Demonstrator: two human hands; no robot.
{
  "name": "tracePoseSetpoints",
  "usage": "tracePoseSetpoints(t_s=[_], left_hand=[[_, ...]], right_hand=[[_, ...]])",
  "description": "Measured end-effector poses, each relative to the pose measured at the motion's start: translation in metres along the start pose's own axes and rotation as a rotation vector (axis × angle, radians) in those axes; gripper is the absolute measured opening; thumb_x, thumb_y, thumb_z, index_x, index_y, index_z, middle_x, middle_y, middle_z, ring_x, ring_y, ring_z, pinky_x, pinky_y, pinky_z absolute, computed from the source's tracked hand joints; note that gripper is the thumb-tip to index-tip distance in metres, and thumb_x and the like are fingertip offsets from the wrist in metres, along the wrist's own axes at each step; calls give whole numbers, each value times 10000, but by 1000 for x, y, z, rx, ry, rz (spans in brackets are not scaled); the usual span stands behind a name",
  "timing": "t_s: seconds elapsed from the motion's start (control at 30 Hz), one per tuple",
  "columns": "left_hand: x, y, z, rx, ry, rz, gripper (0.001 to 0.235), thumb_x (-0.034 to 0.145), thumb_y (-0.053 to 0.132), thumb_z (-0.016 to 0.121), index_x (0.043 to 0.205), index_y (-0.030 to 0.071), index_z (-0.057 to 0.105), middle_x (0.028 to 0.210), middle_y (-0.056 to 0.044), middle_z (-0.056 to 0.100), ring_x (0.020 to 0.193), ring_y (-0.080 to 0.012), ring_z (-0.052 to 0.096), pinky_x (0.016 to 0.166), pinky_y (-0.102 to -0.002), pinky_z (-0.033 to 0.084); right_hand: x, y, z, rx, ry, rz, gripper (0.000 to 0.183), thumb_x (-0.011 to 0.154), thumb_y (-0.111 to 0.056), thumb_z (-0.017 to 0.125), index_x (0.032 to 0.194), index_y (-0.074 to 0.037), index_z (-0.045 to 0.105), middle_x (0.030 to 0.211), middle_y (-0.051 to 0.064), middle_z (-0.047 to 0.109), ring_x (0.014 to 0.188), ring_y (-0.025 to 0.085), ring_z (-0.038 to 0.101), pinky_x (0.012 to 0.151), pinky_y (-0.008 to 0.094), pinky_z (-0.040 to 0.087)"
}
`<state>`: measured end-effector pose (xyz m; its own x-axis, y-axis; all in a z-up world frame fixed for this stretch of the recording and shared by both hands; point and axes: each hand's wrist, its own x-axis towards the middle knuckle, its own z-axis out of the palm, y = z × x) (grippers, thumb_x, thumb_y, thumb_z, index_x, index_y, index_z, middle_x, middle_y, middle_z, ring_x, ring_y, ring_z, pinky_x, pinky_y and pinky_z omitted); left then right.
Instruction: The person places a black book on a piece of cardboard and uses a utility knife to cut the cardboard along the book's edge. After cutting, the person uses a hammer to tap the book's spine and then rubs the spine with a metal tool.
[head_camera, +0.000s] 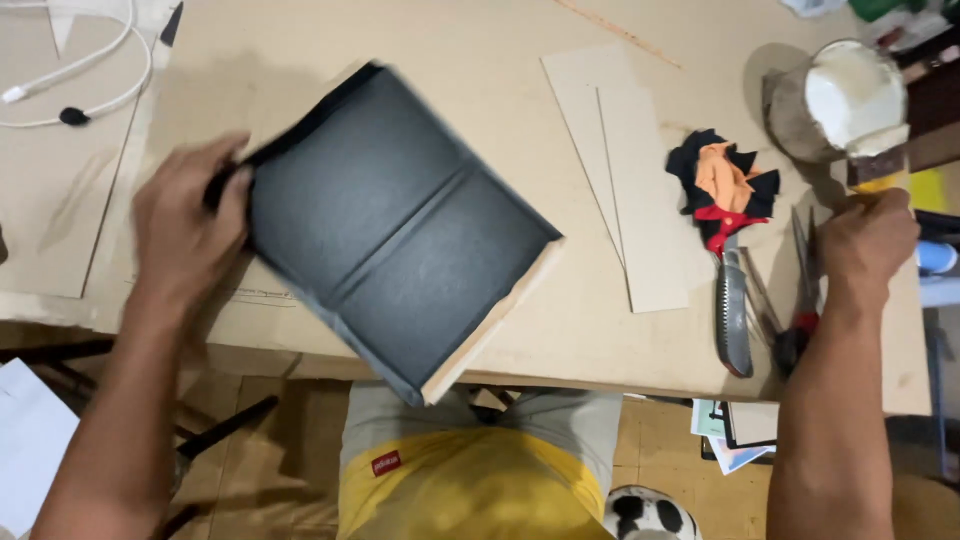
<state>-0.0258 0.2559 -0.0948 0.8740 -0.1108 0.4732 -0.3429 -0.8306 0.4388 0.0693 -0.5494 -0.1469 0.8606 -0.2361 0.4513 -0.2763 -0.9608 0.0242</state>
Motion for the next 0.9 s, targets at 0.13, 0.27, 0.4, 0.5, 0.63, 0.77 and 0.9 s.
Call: tracePoseSetpoints(t_s=[0.13,0.27,0.4,0.5,0.63,0.77,0.9], left_hand=[[43,-3,44,-140,103,76,347,1091,48,555,1401,-87,633,1267,-282,675,1134,-420,641,989,-502,489],[78,3,78,-335,26,169,288,1045,-15,608,1318,-74,675,1256,-227,711,1134,-360,687,1009,-431,513],[94,36,98,-480,-188,134,331,1091,117,512,1407,60,594,1374,-266,634,1250,-432,619,1051,-612,468],[101,42,123,-245,-46,388,421,978,-99,690,1378,13,620,1197,-160,774,1090,-339,735,899,-459,550],[84,119,113,-144,-2,367,529,968,117,795,1444,36,580,1441,-219,609,1287,-439,574,1023,-568,449],[31,219,96,-296,-549,343,464,966,462,594,1270,118,657,1366,-150,595,1282,-352,498,1025,-565,391],[-14,242,117,-292,-657,471,573,807,438,823,1226,74,680,1411,-187,567,1408,-480,428,1118,-674,315]], right_hand=[[-5,-10,-14,-28,-21,-44,208,1126,-134,578,1064,58,530,902,374,701,757,626,646,663,657,506],[-11,-16,-34,198,-133,36,255,1046,-188,635,1170,34,615,1037,250,739,891,457,691,705,520,528],[-21,15,-16,440,-128,119,441,1356,-534,739,1199,-123,733,1004,-2,669,849,172,631,709,375,515],[-26,-34,-65,614,-377,332,381,1249,-617,632,1162,-259,534,834,-111,420,628,40,371,499,312,274],[-30,-88,-101,913,-347,509,241,1122,-575,586,1128,-342,650,740,-135,506,615,-18,493,512,173,380],[-24,-65,-48,472,-31,205,323,1121,-391,562,1012,-133,723,732,79,630,614,264,572,509,420,364],[-27,-63,-36,217,267,-83,274,1059,-302,732,889,-104,648,747,121,667,641,348,606,550,494,385]])
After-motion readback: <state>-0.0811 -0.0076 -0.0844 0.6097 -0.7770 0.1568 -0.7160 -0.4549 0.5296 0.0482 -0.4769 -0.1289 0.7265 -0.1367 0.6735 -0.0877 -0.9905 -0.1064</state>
